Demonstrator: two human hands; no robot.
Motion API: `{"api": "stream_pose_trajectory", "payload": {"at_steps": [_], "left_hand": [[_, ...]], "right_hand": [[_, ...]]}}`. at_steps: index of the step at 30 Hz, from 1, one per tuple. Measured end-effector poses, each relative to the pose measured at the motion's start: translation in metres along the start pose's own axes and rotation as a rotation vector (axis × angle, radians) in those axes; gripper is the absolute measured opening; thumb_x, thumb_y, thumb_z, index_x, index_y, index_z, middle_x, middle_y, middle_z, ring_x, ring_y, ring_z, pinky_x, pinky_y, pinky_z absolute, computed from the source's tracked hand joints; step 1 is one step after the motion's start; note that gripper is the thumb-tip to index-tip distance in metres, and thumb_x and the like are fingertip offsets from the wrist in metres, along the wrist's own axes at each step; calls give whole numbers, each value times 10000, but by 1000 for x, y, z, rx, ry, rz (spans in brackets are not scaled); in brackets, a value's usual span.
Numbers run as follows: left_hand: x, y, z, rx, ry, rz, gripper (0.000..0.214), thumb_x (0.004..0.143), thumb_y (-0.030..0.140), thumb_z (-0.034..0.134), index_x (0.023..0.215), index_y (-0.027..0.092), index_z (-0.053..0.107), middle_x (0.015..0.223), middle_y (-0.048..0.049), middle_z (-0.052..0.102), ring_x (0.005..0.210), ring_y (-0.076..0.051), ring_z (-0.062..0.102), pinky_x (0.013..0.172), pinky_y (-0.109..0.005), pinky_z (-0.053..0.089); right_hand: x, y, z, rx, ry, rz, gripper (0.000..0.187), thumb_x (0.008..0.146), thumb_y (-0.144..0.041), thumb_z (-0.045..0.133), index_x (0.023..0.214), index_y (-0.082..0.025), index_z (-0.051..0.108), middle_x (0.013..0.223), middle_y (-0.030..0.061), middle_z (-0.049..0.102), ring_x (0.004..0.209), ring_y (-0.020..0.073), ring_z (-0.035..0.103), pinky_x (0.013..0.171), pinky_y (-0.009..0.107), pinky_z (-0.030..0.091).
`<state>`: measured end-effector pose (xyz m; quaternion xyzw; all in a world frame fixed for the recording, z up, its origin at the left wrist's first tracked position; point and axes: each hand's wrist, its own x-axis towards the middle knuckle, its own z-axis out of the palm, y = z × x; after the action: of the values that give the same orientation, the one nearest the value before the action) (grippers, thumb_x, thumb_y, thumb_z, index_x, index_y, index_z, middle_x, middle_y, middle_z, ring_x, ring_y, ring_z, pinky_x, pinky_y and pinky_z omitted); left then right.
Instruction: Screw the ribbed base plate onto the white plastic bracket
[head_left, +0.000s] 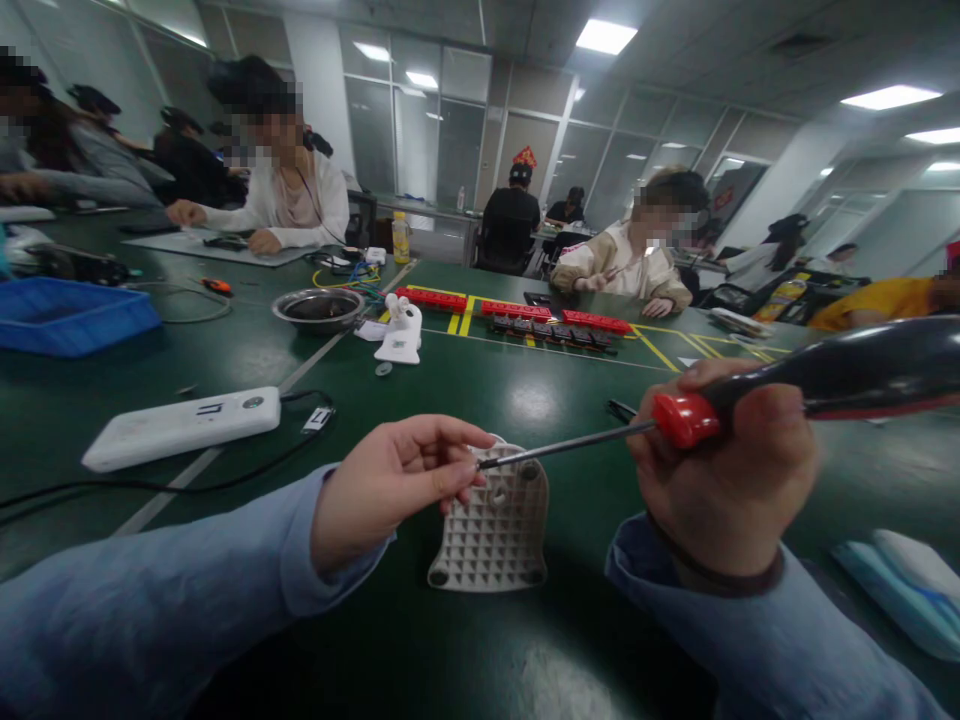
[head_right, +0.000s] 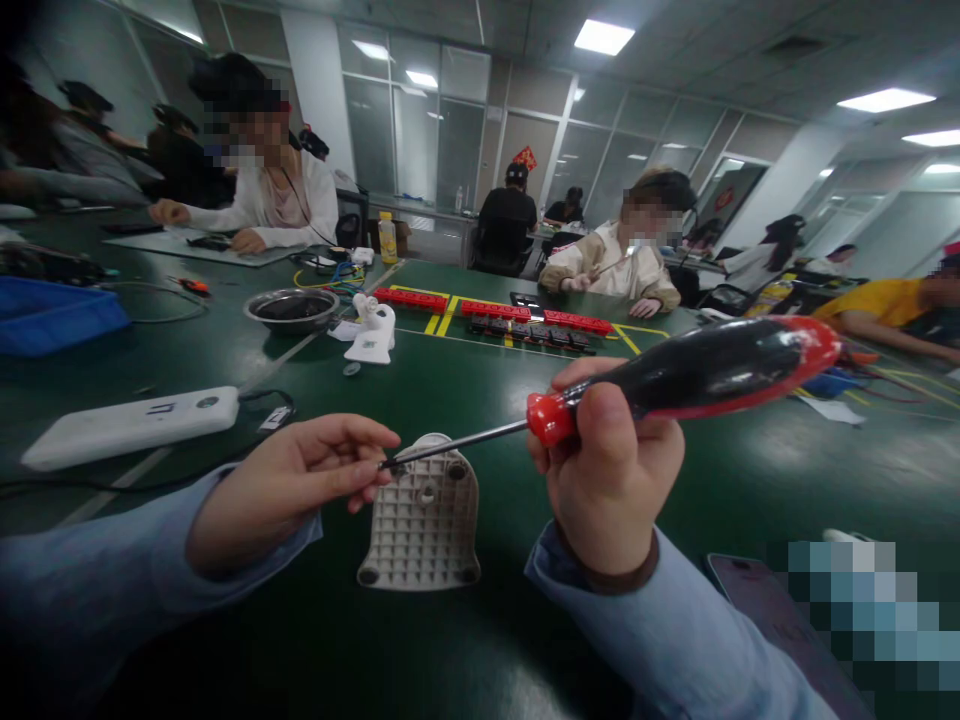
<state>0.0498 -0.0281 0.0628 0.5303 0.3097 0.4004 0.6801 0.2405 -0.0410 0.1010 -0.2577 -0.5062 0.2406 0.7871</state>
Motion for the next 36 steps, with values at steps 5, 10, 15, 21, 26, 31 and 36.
{"api": "stream_pose_trajectory", "payload": {"at_steps": [5, 10, 15, 21, 26, 31, 36], "left_hand": [[-5, 3, 1, 106, 33, 68, 177, 688, 106, 617, 856, 159, 635, 669, 17, 618, 595, -55, 571, 524, -128, 461], [-6, 5, 3, 196, 50, 95, 201, 693, 115, 601, 891, 148, 619, 672, 16, 600, 573, -53, 558, 519, -136, 466], [-7, 9, 3, 231, 7, 93, 272, 734, 229, 553, 982, 117, 548, 715, -25, 600, 595, -110, 579, 504, -200, 480], [16, 5, -17, 368, 190, 170, 298, 780, 335, 454, 989, 128, 503, 672, 3, 531, 507, -85, 502, 418, -180, 399], [46, -24, -49, 440, 88, -363, 351, 741, 457, 484, 852, 132, 557, 591, 3, 525, 445, -107, 507, 357, -189, 379], [34, -55, -44, 330, -277, -687, 438, 709, 542, 477, 662, 139, 643, 485, -85, 600, 389, -184, 548, 410, -286, 419], [24, -59, -17, 287, -141, -612, 360, 688, 449, 551, 729, 105, 648, 624, -92, 653, 531, -184, 593, 523, -289, 449]], "right_hand": [[0, 2, 1, 50, 22, 79, 288, 636, -431, 653, 620, -163, 550, 396, -71, 431, 270, 56, 330, 208, 150, 254], [0, 3, 1, 47, 37, 78, 303, 627, -442, 658, 617, -161, 543, 388, -73, 419, 270, 58, 326, 209, 152, 251], [3, 5, -1, 35, 42, 53, 291, 644, -433, 637, 620, -159, 544, 406, -74, 407, 282, 54, 320, 214, 153, 254], [11, 5, -4, 28, 86, 84, 302, 641, -439, 632, 618, -156, 532, 392, -73, 379, 294, 52, 287, 223, 146, 223], [17, 5, -6, 14, 116, 127, 315, 629, -452, 632, 614, -156, 524, 387, -75, 372, 294, 49, 281, 227, 143, 209], [16, 11, -6, 14, 98, 117, 308, 618, -447, 640, 622, -161, 527, 382, -77, 379, 291, 49, 277, 232, 143, 218], [17, 17, -6, 17, 100, 142, 285, 628, -427, 627, 619, -160, 530, 396, -75, 398, 293, 47, 287, 239, 146, 229]]}}
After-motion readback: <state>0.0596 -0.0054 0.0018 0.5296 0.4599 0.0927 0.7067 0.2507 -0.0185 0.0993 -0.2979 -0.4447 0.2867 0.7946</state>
